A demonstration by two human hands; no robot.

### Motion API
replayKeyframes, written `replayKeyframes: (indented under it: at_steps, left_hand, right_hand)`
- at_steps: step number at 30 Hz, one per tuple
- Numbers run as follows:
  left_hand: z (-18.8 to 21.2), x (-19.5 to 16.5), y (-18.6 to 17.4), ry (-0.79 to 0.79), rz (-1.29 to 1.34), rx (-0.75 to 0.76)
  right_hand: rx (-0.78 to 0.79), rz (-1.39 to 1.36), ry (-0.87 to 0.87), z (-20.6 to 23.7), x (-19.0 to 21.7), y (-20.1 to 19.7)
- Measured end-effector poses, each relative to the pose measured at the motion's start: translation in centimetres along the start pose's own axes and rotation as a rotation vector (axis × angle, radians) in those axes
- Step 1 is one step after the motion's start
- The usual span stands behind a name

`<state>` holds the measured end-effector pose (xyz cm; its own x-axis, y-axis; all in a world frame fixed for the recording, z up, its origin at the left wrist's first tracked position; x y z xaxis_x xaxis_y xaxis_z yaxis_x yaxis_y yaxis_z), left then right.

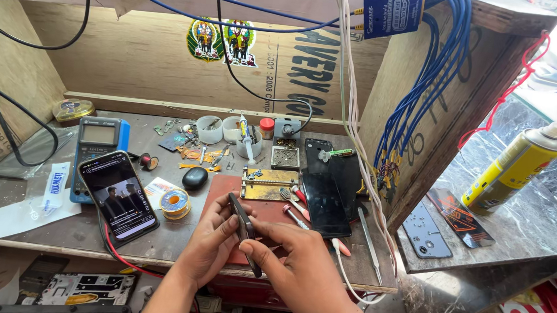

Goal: The person repeatedly opens and closes a smartphone, pressing the edges to seat the back cover. They connect a charging cable, check the screen, and continue adjusting the casing. The phone is handled one at a time on a cluttered workbench.

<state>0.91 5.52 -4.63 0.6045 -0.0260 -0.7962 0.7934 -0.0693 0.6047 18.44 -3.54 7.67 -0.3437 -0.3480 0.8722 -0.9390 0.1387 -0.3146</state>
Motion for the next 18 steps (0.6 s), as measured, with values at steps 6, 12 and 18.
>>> replayKeyframes:
  at_steps: [6, 12, 18]
  left_hand:
    - [0.08, -0.16, 0.50, 0.015, -0.009, -0.010]
    - [0.28, -0.29, 0.64, 0.010, -0.022, -0.011]
    - [0.34, -0.39, 0.68, 0.017, -0.031, -0.012]
  right_hand:
    - [-0.022, 0.000, -0.007, -0.22, 0.24, 0.00]
    - [-0.006, 0.015, -0.009, -0.04, -0.04, -0.04]
    - [-0.010, 0.017, -0.051, -0.01, 0.08, -0.11]
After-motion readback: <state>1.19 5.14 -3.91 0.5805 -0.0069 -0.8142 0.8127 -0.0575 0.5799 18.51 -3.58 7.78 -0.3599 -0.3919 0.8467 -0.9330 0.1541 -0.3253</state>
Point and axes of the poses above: each hand's wrist, its own z-axis away from the middle knuckle, its own y-axis out of the palm, x = y × z, the point moved 3 cm from there along -z, towards the middle knuckle, and after that the axes turned 15 degrees about -x, right-handed, at the moved point
